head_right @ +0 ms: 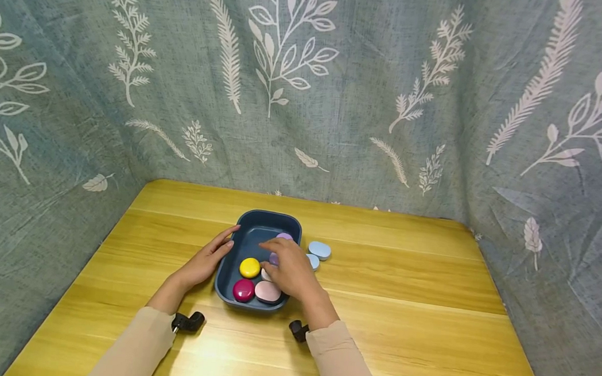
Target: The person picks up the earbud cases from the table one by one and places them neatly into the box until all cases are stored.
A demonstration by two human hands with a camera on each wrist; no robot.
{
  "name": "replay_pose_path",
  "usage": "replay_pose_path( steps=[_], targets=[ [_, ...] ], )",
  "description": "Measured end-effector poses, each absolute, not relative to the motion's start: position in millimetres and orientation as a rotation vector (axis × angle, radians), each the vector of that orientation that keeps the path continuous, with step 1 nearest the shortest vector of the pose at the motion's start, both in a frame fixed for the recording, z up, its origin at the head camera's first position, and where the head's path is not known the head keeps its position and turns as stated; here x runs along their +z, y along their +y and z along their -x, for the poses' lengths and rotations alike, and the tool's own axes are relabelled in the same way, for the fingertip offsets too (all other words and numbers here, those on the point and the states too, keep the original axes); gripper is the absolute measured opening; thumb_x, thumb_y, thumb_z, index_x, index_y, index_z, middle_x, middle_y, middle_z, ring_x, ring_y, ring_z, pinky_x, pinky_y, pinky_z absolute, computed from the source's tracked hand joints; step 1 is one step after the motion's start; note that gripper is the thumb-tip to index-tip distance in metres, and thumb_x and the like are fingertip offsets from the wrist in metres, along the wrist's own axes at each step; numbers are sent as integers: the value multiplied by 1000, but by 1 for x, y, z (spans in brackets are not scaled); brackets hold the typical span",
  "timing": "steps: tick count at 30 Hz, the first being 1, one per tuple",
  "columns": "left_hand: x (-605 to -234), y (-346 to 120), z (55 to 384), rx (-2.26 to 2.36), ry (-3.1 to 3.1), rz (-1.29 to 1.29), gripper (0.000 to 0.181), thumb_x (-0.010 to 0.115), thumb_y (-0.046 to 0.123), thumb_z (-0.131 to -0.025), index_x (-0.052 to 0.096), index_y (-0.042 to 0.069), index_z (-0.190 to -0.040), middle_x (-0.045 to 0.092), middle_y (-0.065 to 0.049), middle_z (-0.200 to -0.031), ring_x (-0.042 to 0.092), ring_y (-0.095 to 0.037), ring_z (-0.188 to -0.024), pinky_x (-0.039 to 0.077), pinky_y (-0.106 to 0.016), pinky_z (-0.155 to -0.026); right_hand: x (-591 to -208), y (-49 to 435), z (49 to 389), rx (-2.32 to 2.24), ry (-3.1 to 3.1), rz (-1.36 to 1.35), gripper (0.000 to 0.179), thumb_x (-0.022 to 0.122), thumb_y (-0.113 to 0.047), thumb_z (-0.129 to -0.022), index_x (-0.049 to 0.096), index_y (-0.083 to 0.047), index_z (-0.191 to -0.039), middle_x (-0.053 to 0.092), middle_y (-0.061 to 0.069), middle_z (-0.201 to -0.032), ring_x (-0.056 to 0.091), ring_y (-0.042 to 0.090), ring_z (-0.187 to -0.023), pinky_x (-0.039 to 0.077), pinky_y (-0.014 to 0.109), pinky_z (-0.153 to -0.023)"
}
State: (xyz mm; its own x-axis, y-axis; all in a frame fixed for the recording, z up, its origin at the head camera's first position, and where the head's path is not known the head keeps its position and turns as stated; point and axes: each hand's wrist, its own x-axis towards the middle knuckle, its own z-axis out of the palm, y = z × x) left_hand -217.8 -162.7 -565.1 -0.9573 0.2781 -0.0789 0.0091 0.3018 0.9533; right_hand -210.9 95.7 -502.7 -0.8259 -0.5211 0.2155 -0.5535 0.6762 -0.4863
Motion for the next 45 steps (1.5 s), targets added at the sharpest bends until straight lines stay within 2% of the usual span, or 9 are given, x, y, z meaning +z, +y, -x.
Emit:
replay_pose_path(
  steps=[9,14,22,33,39,45],
  targets=[
    [-566,-162,221,1697,2343,-245,47,38,53,-101,26,52,-147,25,8,-158,23,-23,-147,18,-57,-119,-503,107,212,875,-2827,-854,37,67,-27,-92,63,-22,-129,56,-1,-134,51,21,-128,43,42,-107],
    [-564,-161,222,1707,2320,-235,47,38,53,-101,26,53,-146,24,9,-158,23,-21,-148,18,-55,-120,-502,114,211,916,-2812,-820,38,69,-28,-91,64,-19,-128,56,-2,-132,52,22,-125,44,42,-106],
    [-539,-158,210,1705,2305,-231,48,39,42,-104,26,43,-151,24,3,-159,21,-24,-148,16,-55,-120,-500,123,211,951,-2807,-764,38,70,-29,-90,64,-22,-127,56,-3,-131,52,22,-124,45,43,-105],
    [-567,-163,221,1707,2331,-217,46,40,55,-100,27,56,-144,25,8,-158,23,-21,-148,17,-55,-120,-501,134,213,926,-2777,-728,38,70,-29,-90,65,-19,-126,57,-2,-125,53,22,-119,47,44,-100],
    [-567,-163,220,1712,2347,-223,47,40,54,-100,28,55,-145,27,11,-156,24,-20,-147,19,-55,-119,-501,139,215,938,-2763,-716,38,70,-27,-90,64,-18,-126,57,-1,-125,52,20,-118,48,43,-100],
    [-567,-165,221,1717,2352,-222,48,40,57,-98,28,55,-145,26,9,-157,24,-21,-147,19,-56,-119,-501,143,216,946,-2763,-707,38,68,-28,-92,62,-21,-129,55,0,-127,51,21,-119,48,44,-99]
  ],
)
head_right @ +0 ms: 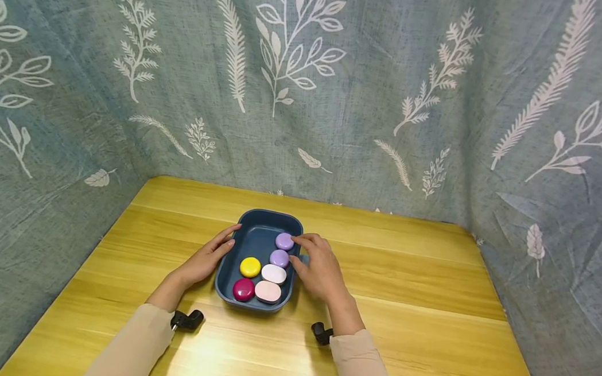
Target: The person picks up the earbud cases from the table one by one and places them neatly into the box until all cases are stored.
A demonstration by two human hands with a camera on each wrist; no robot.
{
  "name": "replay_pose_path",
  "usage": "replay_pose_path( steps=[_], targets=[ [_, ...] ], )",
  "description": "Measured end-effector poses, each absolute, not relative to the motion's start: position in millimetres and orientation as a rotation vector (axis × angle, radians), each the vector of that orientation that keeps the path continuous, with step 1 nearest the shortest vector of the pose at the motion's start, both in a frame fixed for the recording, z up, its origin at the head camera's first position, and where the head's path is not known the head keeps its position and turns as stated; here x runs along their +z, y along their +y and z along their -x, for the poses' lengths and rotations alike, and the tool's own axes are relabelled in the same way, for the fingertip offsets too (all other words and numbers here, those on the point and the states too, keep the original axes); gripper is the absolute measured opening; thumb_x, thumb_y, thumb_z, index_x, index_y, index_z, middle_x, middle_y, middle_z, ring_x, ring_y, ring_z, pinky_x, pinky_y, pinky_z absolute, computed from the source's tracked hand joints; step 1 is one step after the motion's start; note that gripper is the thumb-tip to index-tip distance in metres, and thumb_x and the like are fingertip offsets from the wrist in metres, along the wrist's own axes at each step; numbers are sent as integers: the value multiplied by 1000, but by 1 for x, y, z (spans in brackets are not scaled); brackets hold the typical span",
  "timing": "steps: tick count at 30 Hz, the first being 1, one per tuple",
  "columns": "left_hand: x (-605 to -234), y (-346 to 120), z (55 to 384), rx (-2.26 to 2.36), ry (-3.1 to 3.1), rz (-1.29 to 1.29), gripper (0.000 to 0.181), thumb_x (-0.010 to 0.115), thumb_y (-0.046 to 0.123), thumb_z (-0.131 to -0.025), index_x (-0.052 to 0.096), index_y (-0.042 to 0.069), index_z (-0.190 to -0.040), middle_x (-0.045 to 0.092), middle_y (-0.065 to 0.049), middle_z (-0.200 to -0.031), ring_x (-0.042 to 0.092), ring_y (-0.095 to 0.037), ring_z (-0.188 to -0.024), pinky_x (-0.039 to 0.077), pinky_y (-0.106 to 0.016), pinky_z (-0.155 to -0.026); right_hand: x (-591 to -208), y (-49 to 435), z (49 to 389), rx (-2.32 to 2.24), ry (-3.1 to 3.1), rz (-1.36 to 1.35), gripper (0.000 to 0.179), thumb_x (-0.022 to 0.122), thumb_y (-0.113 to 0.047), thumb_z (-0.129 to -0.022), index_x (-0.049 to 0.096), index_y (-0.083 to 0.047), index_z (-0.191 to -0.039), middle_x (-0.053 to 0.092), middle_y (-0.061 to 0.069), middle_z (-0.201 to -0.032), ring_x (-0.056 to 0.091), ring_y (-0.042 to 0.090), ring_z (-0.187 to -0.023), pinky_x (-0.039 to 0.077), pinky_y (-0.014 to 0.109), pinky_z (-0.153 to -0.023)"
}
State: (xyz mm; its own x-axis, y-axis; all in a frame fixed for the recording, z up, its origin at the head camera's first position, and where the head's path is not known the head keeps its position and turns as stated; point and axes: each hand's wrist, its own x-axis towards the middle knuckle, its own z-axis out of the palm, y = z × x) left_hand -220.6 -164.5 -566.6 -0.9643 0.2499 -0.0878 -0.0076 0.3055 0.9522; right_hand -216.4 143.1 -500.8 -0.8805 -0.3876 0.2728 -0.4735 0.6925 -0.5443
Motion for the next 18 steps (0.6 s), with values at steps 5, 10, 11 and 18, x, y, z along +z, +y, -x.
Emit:
replay_pose_path(
  steps=[5,10,11,18],
  targets=[
    [-566,-165,220,1734,2341,-219,46,41,56,-99,29,56,-143,26,7,-158,23,-23,-147,17,-57,-119,-501,145,217,959,-2772,-670,38,66,-27,-93,61,-22,-130,55,-1,-126,52,20,-119,48,43,-99],
    [-566,-166,219,1723,2330,-225,48,40,59,-98,27,56,-144,24,9,-158,23,-22,-148,18,-55,-120,-503,148,218,988,-2760,-636,40,66,-21,-93,60,-18,-132,55,-1,-128,52,21,-120,47,44,-98],
    [-567,-166,220,1722,2332,-228,48,40,58,-98,27,56,-144,24,9,-158,22,-22,-148,18,-55,-120,-504,148,218,991,-2759,-628,40,65,-21,-93,60,-18,-133,55,0,-128,52,21,-120,47,44,-98],
    [-569,-166,221,1723,2340,-241,48,40,59,-98,28,56,-144,24,11,-158,23,-23,-148,17,-55,-120,-504,155,220,997,-2780,-590,42,62,-21,-94,57,-15,-135,52,2,-133,52,23,-121,47,46,-100]
  ],
)
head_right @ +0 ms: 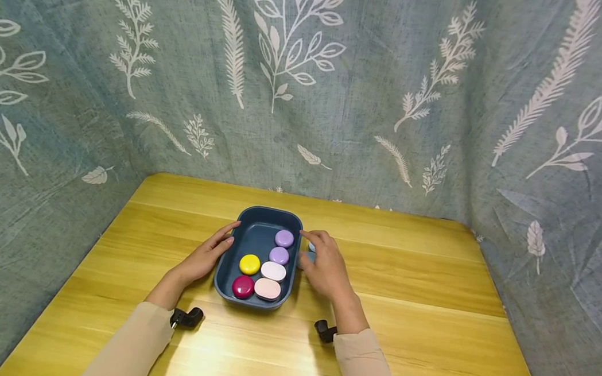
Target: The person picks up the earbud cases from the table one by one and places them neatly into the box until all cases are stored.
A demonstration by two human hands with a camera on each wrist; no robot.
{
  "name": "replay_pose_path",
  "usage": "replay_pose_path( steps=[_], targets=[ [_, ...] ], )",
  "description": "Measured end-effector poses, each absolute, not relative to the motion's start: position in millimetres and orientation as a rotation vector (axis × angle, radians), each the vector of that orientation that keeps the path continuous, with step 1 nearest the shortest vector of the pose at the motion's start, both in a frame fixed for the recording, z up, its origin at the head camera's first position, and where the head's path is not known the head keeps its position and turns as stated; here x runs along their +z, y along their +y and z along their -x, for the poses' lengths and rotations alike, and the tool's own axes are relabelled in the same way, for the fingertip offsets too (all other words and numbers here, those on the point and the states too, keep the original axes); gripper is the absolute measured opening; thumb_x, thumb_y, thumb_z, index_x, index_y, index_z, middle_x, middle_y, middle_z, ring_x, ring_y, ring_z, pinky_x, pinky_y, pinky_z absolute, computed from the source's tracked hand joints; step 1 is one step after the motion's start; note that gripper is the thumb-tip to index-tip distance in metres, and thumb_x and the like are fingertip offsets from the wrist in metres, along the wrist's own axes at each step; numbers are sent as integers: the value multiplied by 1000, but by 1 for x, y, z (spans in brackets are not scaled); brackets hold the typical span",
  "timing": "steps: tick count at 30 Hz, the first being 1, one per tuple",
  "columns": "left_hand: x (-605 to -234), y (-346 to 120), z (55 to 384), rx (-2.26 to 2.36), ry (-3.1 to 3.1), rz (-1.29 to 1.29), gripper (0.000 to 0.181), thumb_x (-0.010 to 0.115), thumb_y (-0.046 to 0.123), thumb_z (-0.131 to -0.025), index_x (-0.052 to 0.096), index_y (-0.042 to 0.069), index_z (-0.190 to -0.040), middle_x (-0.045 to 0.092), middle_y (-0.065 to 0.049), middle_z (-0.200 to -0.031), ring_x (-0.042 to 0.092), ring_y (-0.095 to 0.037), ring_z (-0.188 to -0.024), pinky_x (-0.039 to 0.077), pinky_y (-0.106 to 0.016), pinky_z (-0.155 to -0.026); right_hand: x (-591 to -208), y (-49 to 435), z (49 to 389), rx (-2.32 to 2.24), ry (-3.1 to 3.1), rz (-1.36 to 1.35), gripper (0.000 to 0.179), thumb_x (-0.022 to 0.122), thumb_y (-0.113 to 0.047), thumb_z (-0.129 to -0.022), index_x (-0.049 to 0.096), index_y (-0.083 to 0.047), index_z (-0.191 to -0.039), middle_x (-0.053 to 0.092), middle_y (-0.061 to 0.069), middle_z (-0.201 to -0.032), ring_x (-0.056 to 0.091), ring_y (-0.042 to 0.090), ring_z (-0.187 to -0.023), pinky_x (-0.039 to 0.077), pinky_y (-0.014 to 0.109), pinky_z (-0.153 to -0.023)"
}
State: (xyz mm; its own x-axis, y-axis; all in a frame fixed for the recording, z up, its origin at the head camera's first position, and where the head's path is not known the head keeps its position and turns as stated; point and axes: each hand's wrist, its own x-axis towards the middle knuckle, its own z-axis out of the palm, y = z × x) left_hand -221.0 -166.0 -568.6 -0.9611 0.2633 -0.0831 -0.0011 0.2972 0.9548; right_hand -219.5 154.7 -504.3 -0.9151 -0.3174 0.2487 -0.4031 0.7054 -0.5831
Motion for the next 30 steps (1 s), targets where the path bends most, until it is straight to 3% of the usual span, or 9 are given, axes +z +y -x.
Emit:
replay_pose_path(
  steps=[7,16,23,30],
  targets=[
    [-567,-165,222,1721,2320,-210,47,40,57,-99,27,55,-144,23,9,-159,21,-23,-148,16,-55,-120,-506,159,221,988,-2805,-572,42,62,-22,-94,56,-15,-135,52,3,-131,54,24,-115,49,45,-96],
    [-541,-163,209,1732,2279,-220,49,39,47,-103,27,45,-150,21,7,-160,18,-24,-149,14,-55,-121,-512,161,222,971,-2839,-552,41,63,-23,-94,58,-14,-134,53,4,-130,55,26,-115,49,45,-95],
    [-567,-166,220,1723,2332,-222,50,41,63,-96,28,57,-143,25,12,-157,22,-22,-148,18,-55,-120,-517,162,224,942,-2860,-546,41,67,-20,-91,61,-11,-130,56,8,-127,54,28,-119,46,47,-101],
    [-568,-166,221,1697,2372,-217,50,41,62,-96,29,55,-145,29,7,-156,26,-23,-146,20,-56,-119,-520,162,224,911,-2895,-519,40,69,-18,-89,63,-11,-127,56,8,-124,52,29,-118,45,47,-101]
  ],
)
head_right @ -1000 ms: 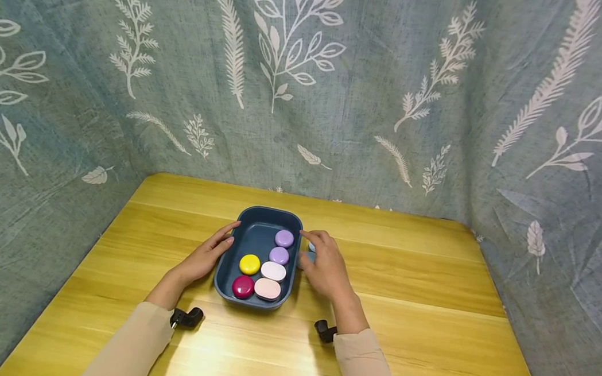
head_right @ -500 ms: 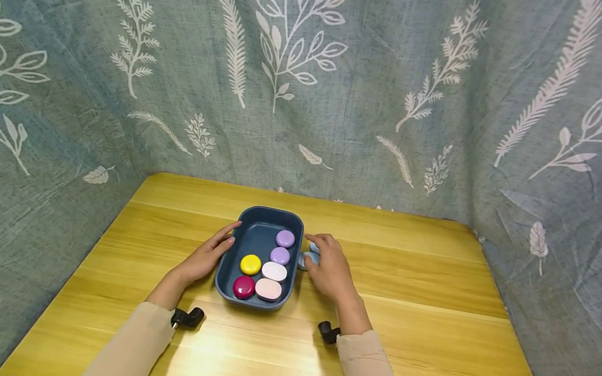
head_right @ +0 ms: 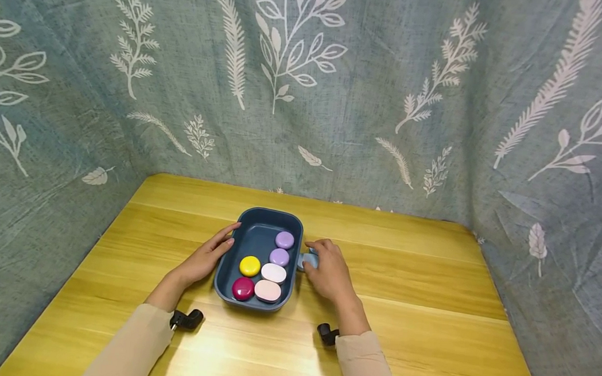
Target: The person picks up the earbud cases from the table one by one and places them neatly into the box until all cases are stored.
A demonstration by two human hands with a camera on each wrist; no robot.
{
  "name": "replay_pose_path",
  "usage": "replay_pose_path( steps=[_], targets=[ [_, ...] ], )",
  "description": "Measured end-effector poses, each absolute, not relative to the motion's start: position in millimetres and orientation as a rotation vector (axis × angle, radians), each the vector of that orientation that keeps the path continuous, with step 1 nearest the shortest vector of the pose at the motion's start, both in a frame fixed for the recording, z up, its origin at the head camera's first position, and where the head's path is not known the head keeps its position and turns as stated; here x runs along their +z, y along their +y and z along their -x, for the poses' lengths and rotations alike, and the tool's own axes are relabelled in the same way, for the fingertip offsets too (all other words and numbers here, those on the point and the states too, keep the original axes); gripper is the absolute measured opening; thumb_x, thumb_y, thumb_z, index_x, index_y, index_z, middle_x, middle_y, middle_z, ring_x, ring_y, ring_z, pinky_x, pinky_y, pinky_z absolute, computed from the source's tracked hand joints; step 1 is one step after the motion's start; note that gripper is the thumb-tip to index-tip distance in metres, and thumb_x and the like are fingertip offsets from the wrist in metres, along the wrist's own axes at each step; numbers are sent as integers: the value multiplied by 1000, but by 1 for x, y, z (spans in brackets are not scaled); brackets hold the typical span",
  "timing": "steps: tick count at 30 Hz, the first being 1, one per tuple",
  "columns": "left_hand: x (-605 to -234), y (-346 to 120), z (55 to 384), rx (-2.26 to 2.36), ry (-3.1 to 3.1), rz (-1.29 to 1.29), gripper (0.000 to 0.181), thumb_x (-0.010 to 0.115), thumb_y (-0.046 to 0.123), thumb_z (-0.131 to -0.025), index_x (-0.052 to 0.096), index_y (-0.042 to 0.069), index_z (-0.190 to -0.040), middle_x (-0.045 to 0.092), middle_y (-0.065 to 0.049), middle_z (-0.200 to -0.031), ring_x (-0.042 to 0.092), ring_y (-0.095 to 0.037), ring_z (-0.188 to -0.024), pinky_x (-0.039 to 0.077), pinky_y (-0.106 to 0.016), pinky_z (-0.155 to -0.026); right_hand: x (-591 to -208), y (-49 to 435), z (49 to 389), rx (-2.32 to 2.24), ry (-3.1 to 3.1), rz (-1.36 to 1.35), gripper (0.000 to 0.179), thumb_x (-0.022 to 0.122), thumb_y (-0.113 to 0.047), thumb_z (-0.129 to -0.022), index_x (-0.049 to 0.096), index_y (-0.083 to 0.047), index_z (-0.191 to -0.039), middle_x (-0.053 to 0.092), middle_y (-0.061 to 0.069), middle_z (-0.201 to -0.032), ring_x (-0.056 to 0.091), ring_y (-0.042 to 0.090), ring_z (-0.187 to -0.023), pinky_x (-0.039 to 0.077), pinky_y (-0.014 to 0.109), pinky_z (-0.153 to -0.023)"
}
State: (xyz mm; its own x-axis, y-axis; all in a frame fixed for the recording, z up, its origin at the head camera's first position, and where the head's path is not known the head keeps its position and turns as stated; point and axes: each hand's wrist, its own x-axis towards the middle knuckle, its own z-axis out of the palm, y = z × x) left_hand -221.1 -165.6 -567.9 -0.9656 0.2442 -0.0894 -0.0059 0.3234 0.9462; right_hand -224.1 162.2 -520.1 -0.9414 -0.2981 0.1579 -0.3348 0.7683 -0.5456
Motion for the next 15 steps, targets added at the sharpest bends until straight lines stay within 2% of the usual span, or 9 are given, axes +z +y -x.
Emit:
replay_pose_path(
  steps=[7,15],
  targets=[
    [-566,-166,221,1701,2364,-209,49,41,62,-96,29,57,-143,28,8,-156,26,-23,-146,20,-55,-119,-520,161,224,878,-2900,-542,41,72,-19,-86,65,-7,-125,58,9,-118,51,30,-115,44,47,-98],
    [-567,-165,221,1707,2364,-218,50,41,62,-96,28,55,-144,28,8,-156,26,-22,-147,21,-55,-119,-524,159,226,835,-2932,-535,41,73,-20,-86,66,-7,-124,58,9,-120,50,31,-116,44,47,-99]
  ],
)
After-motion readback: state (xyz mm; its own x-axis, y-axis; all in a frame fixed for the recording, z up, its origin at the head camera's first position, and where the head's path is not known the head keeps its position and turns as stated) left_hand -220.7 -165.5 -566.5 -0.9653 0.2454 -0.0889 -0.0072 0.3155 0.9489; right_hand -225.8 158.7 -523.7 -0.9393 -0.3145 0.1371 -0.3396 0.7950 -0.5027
